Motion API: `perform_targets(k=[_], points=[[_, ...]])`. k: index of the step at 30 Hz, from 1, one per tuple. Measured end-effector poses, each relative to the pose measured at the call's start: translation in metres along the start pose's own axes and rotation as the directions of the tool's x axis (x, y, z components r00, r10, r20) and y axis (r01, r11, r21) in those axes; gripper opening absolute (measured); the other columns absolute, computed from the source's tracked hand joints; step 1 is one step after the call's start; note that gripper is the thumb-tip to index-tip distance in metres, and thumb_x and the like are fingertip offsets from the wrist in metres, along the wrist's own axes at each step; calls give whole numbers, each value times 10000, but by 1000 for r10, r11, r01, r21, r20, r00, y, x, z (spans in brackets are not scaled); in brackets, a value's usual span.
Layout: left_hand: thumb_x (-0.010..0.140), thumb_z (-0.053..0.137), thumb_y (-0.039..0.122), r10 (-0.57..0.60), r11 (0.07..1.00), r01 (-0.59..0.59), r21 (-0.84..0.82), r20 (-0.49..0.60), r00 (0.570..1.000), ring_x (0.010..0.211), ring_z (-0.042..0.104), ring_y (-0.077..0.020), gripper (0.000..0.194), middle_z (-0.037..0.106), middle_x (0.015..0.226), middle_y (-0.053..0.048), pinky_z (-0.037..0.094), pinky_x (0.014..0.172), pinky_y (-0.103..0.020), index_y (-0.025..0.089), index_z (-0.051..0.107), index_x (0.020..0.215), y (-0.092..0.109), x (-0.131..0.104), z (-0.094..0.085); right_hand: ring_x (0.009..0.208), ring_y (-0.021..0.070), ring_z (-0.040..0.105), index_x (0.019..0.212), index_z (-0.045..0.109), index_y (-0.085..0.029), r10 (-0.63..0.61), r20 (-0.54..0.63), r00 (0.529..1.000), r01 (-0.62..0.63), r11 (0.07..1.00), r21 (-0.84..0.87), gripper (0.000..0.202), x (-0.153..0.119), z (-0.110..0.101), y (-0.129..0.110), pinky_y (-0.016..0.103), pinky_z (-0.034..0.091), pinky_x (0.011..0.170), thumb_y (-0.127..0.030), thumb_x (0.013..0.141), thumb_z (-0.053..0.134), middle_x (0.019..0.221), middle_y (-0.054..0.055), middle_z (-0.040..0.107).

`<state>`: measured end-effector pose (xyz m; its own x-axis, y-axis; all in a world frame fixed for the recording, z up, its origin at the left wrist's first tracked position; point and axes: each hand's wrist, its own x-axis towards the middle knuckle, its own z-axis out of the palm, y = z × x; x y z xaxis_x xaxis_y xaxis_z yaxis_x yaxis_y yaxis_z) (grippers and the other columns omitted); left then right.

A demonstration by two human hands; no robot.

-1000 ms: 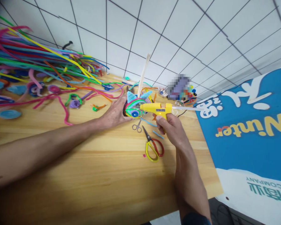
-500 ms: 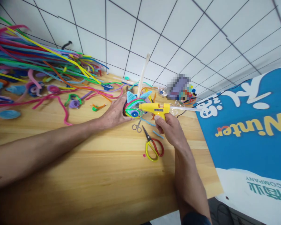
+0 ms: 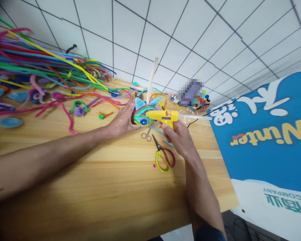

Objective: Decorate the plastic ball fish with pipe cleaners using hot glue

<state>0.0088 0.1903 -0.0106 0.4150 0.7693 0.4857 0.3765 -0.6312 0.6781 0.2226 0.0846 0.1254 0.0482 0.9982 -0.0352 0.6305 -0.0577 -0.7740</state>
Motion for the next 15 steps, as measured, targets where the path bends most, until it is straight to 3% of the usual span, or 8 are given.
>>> perform_targets(k=[15], points=[[819,852,480,0,1000,0,-21,1,1000,1486,516,-395,954,515,1595,-201,467,1181,-583,225,329,1576,2,0,-2,490,122,456,654,569,-223,-22,-18,1000,21,995,-96,448,0,-4,-1,277,359,500,-585,913,618,517,-19,528]])
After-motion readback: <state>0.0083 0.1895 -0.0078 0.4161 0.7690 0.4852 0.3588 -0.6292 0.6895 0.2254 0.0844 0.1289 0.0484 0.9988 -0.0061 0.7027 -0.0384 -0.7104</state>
